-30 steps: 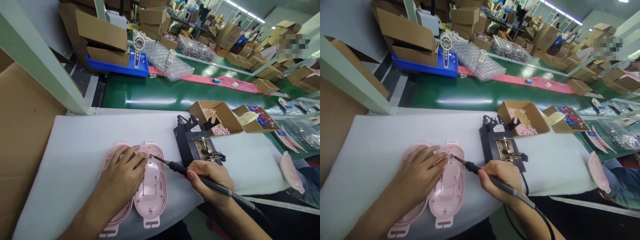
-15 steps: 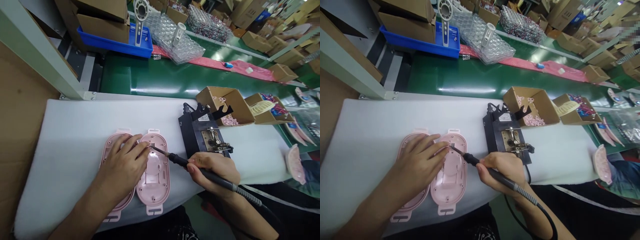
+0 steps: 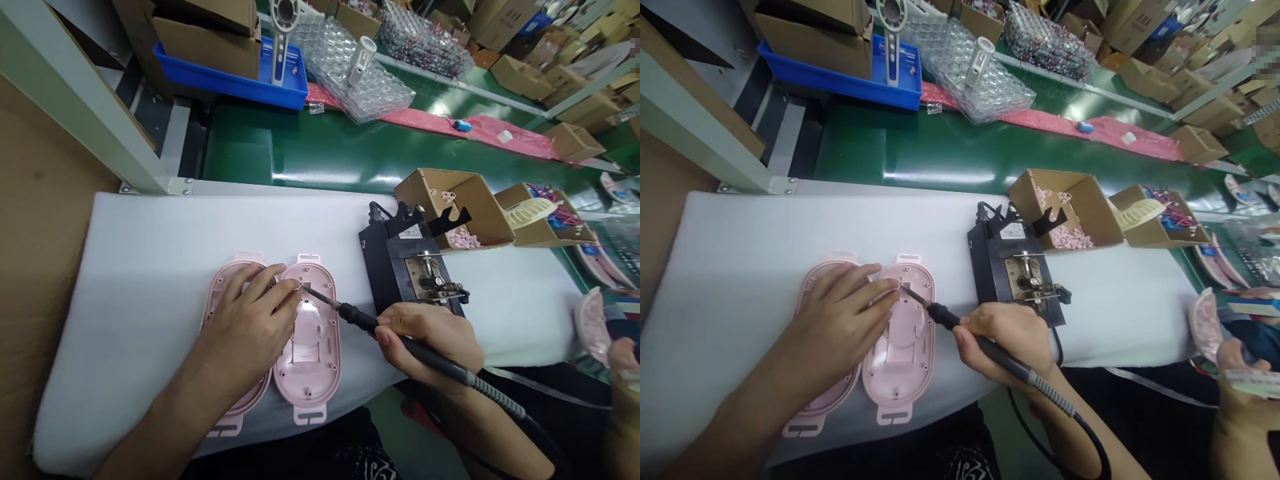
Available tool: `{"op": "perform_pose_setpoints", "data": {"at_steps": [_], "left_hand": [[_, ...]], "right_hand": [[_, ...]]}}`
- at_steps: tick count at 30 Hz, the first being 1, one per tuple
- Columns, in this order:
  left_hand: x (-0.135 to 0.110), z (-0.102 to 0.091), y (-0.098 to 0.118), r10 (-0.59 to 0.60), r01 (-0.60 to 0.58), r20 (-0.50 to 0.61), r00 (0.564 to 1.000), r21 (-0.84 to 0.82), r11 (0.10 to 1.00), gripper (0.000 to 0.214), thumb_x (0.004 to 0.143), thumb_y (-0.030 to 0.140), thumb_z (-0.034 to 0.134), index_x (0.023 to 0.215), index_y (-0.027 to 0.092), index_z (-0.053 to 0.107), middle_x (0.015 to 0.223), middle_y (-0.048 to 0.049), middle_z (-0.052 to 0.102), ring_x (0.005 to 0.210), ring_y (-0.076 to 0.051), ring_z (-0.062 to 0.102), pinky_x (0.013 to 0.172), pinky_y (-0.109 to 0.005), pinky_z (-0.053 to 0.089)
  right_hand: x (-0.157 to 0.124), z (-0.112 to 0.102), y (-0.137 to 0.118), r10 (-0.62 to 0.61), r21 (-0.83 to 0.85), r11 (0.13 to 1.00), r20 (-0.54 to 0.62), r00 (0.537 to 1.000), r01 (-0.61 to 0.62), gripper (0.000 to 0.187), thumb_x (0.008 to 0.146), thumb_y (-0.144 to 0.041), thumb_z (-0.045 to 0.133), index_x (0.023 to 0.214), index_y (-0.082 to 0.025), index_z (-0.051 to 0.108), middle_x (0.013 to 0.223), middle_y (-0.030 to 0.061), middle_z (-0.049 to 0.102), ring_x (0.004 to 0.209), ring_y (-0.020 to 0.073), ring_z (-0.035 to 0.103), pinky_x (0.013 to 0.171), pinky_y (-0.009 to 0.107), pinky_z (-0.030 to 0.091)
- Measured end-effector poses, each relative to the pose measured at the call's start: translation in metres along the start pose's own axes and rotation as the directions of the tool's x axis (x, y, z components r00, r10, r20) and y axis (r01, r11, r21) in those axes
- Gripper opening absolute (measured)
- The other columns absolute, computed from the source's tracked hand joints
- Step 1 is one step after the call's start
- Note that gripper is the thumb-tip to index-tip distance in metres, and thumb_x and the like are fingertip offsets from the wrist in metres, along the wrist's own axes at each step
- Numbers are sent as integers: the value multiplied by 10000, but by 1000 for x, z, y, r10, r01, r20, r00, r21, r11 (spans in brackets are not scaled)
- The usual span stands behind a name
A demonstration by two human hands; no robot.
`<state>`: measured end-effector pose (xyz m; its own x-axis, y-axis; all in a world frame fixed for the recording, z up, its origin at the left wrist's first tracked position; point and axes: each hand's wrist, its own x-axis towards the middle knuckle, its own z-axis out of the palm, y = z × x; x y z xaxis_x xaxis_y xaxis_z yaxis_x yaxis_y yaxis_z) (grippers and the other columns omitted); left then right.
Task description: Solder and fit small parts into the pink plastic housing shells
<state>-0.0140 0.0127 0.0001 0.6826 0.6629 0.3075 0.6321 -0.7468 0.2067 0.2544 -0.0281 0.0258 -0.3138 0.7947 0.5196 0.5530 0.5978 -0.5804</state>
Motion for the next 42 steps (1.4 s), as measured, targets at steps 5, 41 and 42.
{"op": "perform_pose_setpoints", "data": {"at_steps": [5, 41, 42], "left_hand": [[0, 0, 0, 1, -1, 13, 1000, -1, 1000, 264, 992, 137, 539, 1204, 155, 697, 1277, -46, 692, 1316, -318, 514, 1118, -554, 367], [-1, -2, 1, -24, 24, 16, 1000, 21, 1000, 263, 969, 129, 571, 1192, 172, 703, 1276, -40, 699, 1303, -314, 533, 1111, -552, 381], [-1, -1, 1, -24, 24, 15, 1000, 23, 999, 259, 968, 127, 571, 1186, 171, 705, 1272, -38, 701, 1303, -313, 533, 1111, -552, 382]], "right_hand": [[1, 0, 1, -18, 18, 1000, 19, 1000, 18, 166, 823, -27, 697, 860, -176, 632, 702, -3, 693, 597, 139, 704, 549, 227, 603], [0, 2, 4, -58, 55, 997, 25, 998, 57, 212, 797, 7, 697, 911, -167, 657, 726, 3, 686, 602, 137, 685, 552, 238, 587], [0, 2, 5, -53, 55, 997, 31, 998, 51, 216, 796, 10, 696, 913, -168, 657, 728, 3, 686, 604, 139, 686, 553, 240, 588]]}}
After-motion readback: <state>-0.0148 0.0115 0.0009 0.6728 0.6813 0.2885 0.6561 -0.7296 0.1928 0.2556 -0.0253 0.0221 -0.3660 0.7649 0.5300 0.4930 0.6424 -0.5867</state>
